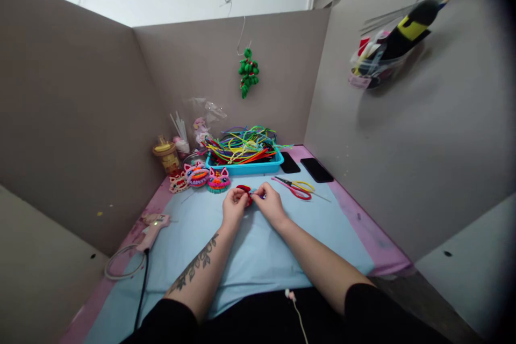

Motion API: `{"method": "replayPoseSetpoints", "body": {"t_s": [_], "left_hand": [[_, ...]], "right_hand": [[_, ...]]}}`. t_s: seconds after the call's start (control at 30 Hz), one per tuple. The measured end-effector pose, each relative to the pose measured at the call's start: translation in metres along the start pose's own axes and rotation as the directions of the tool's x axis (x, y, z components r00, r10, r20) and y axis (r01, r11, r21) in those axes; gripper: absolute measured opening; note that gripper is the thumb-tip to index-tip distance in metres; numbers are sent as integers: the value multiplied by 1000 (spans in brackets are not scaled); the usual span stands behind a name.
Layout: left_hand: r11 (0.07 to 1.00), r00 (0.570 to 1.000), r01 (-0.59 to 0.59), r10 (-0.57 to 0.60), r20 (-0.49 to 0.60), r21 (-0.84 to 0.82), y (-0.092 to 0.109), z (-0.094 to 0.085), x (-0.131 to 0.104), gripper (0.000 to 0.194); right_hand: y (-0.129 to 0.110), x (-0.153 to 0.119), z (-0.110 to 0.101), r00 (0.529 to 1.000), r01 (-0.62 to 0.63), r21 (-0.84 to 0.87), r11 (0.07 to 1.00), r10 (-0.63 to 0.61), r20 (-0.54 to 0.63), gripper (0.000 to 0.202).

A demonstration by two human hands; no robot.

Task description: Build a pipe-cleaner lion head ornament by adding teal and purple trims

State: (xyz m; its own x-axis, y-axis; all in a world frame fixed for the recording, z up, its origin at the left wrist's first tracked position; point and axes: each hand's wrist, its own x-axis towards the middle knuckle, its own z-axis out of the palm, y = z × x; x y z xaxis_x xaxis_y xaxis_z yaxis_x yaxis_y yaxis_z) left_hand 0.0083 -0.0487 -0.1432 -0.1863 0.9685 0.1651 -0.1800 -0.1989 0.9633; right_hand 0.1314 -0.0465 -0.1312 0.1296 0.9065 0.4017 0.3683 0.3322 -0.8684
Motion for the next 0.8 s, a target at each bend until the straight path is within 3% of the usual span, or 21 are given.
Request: {"method": "replayPoseSetpoints", "body": {"t_s": [0.27,0.8], "left_hand": [[1000,1000,11,-10,14,-24,-2,-1,2,32],[977,982,190,-189,16,-101,-1,-4,8,35]], "right_hand": [[1,1,-1,1000,-21,17,1000,21,-2,14],[1,0,-1,995,16,123,992,-28,95,11]]}}
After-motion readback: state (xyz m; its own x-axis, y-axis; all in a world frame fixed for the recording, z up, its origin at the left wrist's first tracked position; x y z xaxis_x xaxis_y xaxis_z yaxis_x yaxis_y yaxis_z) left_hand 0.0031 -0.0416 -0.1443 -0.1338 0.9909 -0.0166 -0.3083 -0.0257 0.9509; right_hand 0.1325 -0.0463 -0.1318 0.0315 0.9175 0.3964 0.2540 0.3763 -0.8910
